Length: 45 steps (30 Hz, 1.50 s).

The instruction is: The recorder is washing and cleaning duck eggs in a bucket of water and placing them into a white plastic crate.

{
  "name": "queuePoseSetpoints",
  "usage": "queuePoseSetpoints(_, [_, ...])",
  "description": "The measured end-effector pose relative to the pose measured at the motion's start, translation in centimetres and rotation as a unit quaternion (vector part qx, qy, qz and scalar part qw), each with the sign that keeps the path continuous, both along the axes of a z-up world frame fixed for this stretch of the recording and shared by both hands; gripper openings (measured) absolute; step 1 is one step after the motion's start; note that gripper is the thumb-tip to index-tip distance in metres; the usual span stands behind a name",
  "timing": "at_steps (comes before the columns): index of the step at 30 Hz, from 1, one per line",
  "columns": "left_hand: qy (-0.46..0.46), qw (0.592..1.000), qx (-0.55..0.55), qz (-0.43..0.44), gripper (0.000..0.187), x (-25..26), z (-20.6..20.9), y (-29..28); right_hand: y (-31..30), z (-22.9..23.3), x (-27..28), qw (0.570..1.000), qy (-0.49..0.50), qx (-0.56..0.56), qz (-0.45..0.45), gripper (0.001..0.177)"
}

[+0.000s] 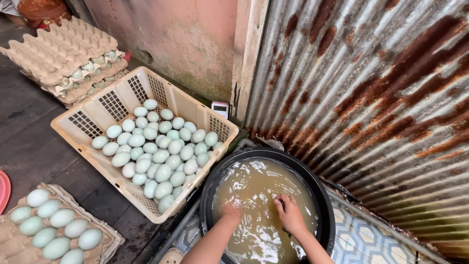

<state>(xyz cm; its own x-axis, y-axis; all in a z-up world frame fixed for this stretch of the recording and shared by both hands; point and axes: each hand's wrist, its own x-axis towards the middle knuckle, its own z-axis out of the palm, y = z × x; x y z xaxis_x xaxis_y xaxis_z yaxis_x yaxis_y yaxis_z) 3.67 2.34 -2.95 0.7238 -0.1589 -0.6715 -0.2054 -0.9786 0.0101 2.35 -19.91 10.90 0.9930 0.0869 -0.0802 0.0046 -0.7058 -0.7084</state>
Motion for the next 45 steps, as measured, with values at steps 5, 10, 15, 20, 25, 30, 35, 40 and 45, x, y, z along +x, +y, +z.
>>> queuePoseSetpoints(5, [-0.222, 0.964, -0.058, 0.131, 0.051, -0.3, -8.1, 1.1, -0.9, -4.1, -0.1, 1.000, 0.021, -0.013, -0.011, 0.027])
queuePoseSetpoints(10, [-0.122, 0.986, -0.081, 0.082, 0.031, -1.8, 0.3, 1.8, -0.4, -4.7, 0.1, 0.999, 0.031, -0.017, -0.034, 0.030])
queuePoseSetpoints(15, [-0.169, 0.937, -0.252, 0.176, 0.028, -1.3, 4.0, 1.2, -0.1, -2.4, 0.6, 0.999, 0.040, -0.031, -0.011, 0.029])
queuePoseSetpoints(20, [0.027, 0.576, -0.614, 0.539, 0.029, -2.1, 4.0, -0.7, -0.9, -5.1, 0.4, 0.957, 0.001, -0.292, 0.001, 0.038])
queuePoseSetpoints(25, [0.192, 0.228, -0.770, 0.565, 0.037, -2.4, -6.2, -3.2, 5.1, 2.5, -2.5, 0.996, -0.043, -0.023, 0.071, 0.032])
queuePoseSetpoints(30, [0.180, 0.168, -0.763, 0.597, 0.043, -4.3, 7.4, -3.4, 8.1, 2.9, -3.2, 0.893, -0.351, -0.066, 0.273, 0.026])
queuePoseSetpoints(35, [0.191, 0.165, -0.776, 0.578, 0.029, -2.5, -2.2, -3.4, 8.5, 1.6, -3.6, 0.984, -0.062, 0.059, 0.159, 0.040])
queuePoseSetpoints(40, [0.140, 0.215, -0.793, 0.552, 0.037, -4.3, 0.1, -3.9, 7.7, 1.3, -2.3, 0.978, -0.068, 0.035, 0.194, 0.044])
queuePoseSetpoints(45, [0.196, 0.087, -0.744, 0.632, 0.042, -3.8, 4.5, -3.8, 8.7, 1.5, -3.5, 0.969, -0.136, -0.029, 0.203, 0.037])
